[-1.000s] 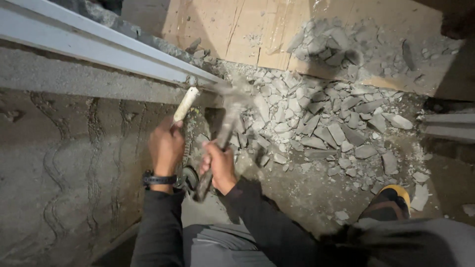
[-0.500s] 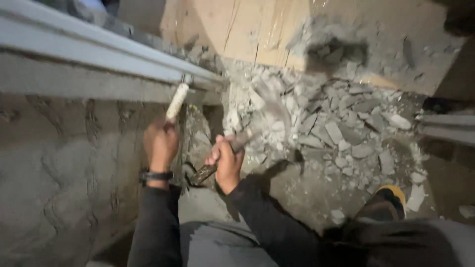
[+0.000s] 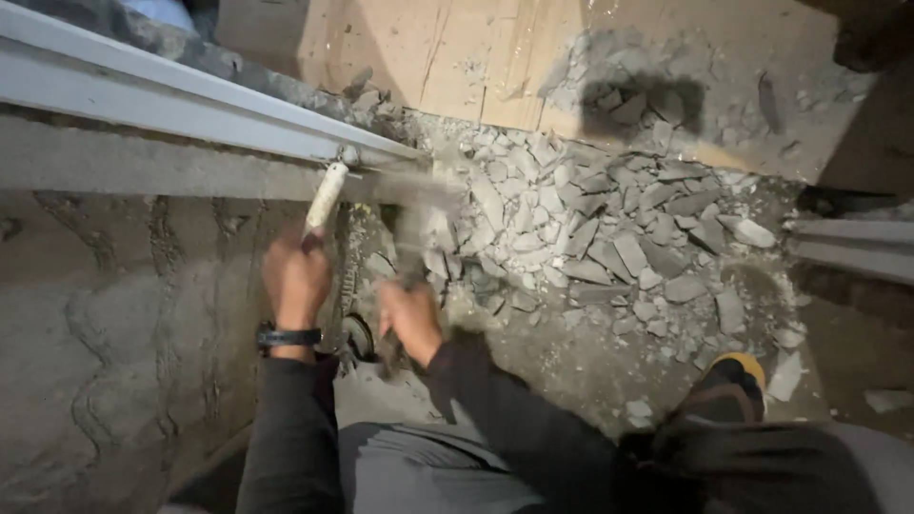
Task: Chipping away plaster from a wall near a door frame using a hammer and a wooden wedge.
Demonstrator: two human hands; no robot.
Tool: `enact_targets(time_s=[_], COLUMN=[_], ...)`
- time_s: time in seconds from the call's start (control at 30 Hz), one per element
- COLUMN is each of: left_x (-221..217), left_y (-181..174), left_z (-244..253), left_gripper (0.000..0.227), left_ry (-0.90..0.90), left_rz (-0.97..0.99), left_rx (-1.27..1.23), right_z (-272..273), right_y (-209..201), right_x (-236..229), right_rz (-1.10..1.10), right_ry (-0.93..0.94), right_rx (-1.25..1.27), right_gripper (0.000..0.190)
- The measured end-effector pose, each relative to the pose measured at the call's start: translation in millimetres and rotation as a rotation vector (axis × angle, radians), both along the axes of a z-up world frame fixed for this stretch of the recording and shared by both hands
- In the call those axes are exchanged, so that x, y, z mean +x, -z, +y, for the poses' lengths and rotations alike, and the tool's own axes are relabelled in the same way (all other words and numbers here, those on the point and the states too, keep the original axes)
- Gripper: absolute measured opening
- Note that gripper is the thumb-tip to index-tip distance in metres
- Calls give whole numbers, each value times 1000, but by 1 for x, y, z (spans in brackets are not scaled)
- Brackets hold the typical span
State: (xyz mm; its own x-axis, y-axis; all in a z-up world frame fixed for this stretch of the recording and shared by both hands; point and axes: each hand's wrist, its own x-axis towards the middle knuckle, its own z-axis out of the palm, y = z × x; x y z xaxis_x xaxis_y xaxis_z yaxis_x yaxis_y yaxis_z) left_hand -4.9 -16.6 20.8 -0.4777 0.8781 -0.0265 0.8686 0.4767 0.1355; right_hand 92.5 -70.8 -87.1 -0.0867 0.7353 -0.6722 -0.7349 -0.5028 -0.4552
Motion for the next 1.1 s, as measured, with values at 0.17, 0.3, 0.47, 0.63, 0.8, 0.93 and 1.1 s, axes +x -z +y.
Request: enact_targets(time_s=[0.17,0.3,0.47,0.63,0.8,0.93,1.1], left_x=[-43,7,-47,14,19,14,27], left_y=[61,41,73,16,7,9,-7], left_z=[1,-18,-18,-12,-16,-19,-19], left_gripper=[19,33,28,25,21,18,18], left_ry=[49,267,198,236,265,291,320], left_rz=[-177,-293,-162,-372,-485,-553,-593], left_rx=[-451,-693,-518,-574,-546,-521,-477], right_z=[8,14,25,24,28,28,24], right_y=[12,-10,-10,39,29,29,39], right_x=[12,52,71,68,71,68,60], right_rz=[-114,9,-32,192,465,430,336], right_ry=[-412,-250,-103,-81,-94,-41,28], right_rx=[-113,-245,-313,-189,-6,39,64], right_gripper=[27,33,41,51,69,56,51])
